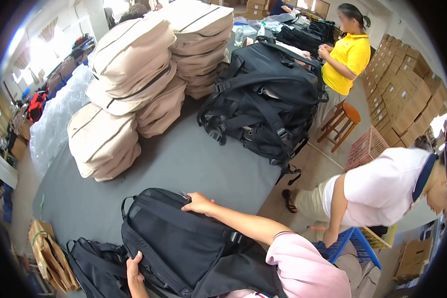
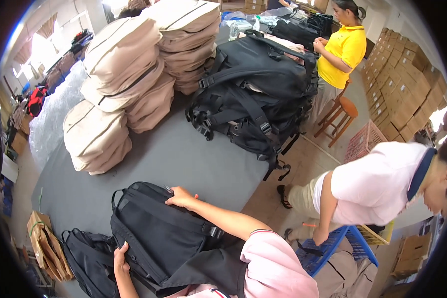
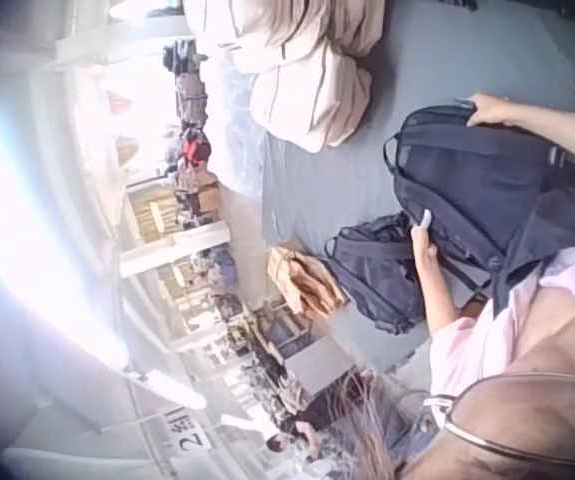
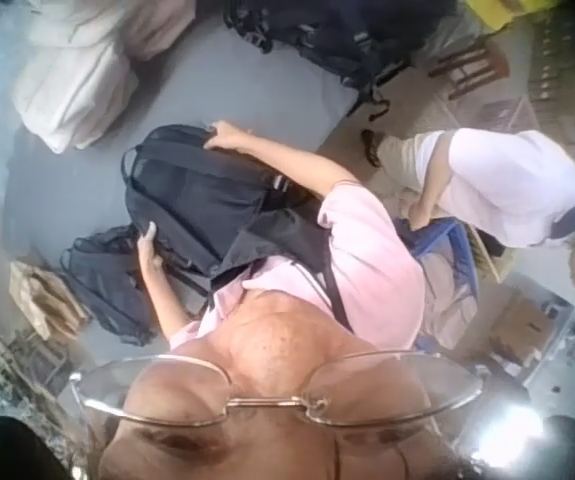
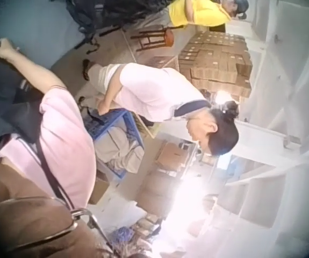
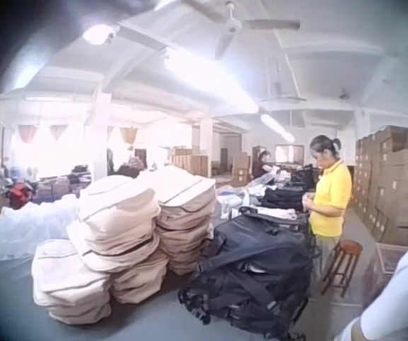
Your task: Inspecting and trimming loose threads from backpacks at a factory workstation.
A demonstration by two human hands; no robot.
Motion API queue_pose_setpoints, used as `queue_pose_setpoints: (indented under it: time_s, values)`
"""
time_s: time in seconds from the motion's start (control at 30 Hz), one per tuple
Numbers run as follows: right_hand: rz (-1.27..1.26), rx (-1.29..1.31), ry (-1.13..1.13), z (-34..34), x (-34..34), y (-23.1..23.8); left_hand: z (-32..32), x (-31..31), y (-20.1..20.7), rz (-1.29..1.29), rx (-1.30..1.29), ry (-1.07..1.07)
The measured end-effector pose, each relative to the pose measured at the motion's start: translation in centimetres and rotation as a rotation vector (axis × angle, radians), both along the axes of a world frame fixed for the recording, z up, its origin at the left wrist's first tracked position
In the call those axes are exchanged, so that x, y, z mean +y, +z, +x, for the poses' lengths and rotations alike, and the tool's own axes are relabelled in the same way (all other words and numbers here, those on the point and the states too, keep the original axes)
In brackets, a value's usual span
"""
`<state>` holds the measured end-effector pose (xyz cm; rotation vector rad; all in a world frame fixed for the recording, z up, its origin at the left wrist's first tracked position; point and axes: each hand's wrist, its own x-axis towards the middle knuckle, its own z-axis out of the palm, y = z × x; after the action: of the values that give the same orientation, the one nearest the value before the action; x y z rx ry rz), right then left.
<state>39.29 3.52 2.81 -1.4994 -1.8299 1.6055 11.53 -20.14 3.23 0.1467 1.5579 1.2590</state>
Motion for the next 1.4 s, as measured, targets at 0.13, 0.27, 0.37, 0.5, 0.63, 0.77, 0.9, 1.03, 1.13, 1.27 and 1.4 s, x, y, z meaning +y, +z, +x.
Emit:
queue_pose_setpoints:
  time_s: [0.13, 0.27, 0.37, 0.5, 0.63, 0.77, 0.9, 1.03, 1.13, 1.27, 1.4]
  values:
    - [0.196, 0.249, -0.148, 3.7, 3.8, 3.9, 2.6, 5.7, 4.3, 0.367, -0.01, -0.033]
    - [0.726, 0.243, -0.21, 12.5, 9.0, 17.8, 10.4, 15.0, 13.7, 0.637, 0.026, -0.037]
    - [1.241, -0.009, -0.36, 20.1, 9.5, 30.7, 18.1, 22.6, 20.6, 0.819, -0.069, -0.102]
    - [1.559, -0.197, -0.715, 28.0, 6.5, 40.0, 28.7, 34.3, 26.6, 0.917, -0.37, -0.194]
    - [1.662, -0.254, -0.72, 32.5, 9.8, 37.1, 37.4, 45.6, 26.0, 0.864, -0.605, -0.293]
    - [1.32, -0.27, -0.624, 36.6, 19.7, 25.5, 41.0, 50.6, 18.7, 0.644, -0.299, -0.436]
    - [0.977, -0.165, -0.64, 35.2, 20.6, 18.5, 39.6, 51.1, 13.4, 0.545, 0.013, -0.515]
    - [1.04, -0.143, -0.703, 34.2, 20.9, 18.5, 37.8, 50.8, 12.4, 0.674, -0.207, -0.498]
    - [1.035, -0.055, -0.758, 34.1, 21.7, 18.9, 34.7, 46.6, 12.3, 0.696, 0.04, -0.552]
    - [1.348, -0.393, -0.464, 34.7, 20.0, 19.9, 20.7, 37.5, 5.9, 0.525, 1.382, -0.588]
    - [1.248, -0.083, -0.507, 37.9, 17.6, 20.2, 2.6, 22.0, 3.8, -0.063, 1.766, -0.052]
